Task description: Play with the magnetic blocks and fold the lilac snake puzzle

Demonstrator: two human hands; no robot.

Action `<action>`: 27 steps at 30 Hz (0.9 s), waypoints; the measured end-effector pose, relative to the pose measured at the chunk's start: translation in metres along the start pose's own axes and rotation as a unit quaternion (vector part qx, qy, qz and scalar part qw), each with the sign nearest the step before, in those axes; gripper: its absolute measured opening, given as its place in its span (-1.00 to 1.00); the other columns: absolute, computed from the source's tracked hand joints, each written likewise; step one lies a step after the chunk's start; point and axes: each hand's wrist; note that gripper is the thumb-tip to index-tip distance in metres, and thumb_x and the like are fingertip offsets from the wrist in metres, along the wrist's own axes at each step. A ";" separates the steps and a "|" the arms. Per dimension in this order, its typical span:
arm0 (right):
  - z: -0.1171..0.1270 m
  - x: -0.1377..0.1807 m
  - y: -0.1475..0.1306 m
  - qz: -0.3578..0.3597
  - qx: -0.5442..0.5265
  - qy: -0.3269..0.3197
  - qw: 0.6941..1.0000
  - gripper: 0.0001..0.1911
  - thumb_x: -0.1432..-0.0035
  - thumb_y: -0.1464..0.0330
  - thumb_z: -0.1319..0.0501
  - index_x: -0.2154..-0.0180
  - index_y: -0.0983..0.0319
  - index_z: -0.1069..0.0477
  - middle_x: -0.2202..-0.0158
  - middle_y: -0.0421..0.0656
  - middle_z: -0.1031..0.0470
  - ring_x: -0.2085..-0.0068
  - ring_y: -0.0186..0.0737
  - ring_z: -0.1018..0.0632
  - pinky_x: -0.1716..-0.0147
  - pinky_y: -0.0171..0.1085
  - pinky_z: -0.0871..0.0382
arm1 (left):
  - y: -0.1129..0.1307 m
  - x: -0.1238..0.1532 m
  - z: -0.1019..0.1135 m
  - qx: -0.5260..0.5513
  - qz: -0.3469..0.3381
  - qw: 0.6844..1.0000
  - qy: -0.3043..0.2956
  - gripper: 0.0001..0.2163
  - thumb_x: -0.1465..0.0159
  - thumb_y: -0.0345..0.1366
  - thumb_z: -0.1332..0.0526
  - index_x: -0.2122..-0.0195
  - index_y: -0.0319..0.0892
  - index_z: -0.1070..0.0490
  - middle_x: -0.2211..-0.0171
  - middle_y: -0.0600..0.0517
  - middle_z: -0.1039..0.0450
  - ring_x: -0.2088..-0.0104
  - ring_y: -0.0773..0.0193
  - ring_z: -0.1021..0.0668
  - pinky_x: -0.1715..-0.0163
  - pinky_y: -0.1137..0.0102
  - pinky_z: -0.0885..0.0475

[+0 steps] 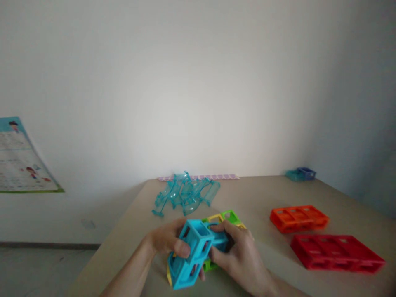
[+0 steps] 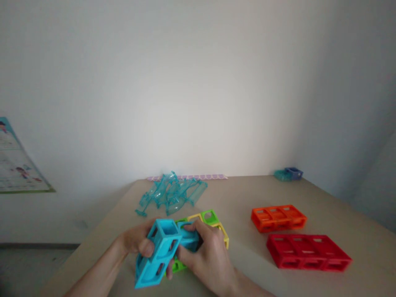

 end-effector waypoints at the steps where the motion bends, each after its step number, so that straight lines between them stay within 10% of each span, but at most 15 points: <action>1: -0.002 0.000 0.001 -0.016 -0.035 0.005 0.999 -0.81 -0.04 0.25 -0.28 0.33 0.24 -0.42 0.54 -0.24 -0.41 0.52 -0.34 -0.38 0.54 -0.40 -0.27 | 0.000 0.000 0.000 -0.003 -0.004 1.000 -0.002 -0.55 0.17 -0.15 -0.47 0.28 -0.28 -0.50 0.41 -0.10 -0.54 0.50 0.13 -0.58 0.39 0.17 -0.50; 10: 0.007 -0.005 -0.004 -0.029 -0.350 0.097 0.931 -0.69 -0.18 0.13 -0.17 0.16 0.21 -0.39 0.44 -0.18 -0.43 0.57 -0.34 -0.42 0.63 -0.38 -0.35 | 0.000 0.001 0.000 0.028 -0.008 1.000 0.003 -0.50 0.17 -0.14 -0.48 0.22 -0.29 -0.50 0.44 -0.11 -0.54 0.54 0.14 -0.57 0.46 0.20 -0.52; 17: 0.014 -0.003 -0.004 0.100 -0.225 0.026 0.969 -0.68 -0.27 0.24 -0.09 -0.03 0.09 -0.42 -0.03 -0.05 -0.43 -0.05 -0.02 -0.44 -0.02 -0.10 -0.33 | 0.004 0.004 0.000 0.001 0.014 1.000 0.017 -0.49 0.15 -0.14 -0.48 0.17 -0.24 -0.52 0.38 -0.06 -0.52 0.50 0.19 -0.57 0.53 0.31 -0.51; 27: 0.009 -0.007 0.002 0.039 -0.269 0.007 0.962 -0.67 -0.24 0.22 -0.14 -0.04 0.05 -0.39 -0.02 -0.08 -0.48 -0.01 -0.03 -0.49 0.00 -0.09 -0.35 | 0.008 0.004 -0.001 -0.065 0.001 0.997 0.037 -0.43 0.09 -0.01 -0.40 0.14 -0.30 -0.48 0.42 -0.05 -0.49 0.53 0.27 -0.50 0.53 0.37 -0.44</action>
Point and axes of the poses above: each hand's wrist, its own x-axis away from the middle knuckle, its own z-axis out of the back of the hand, y = z × x
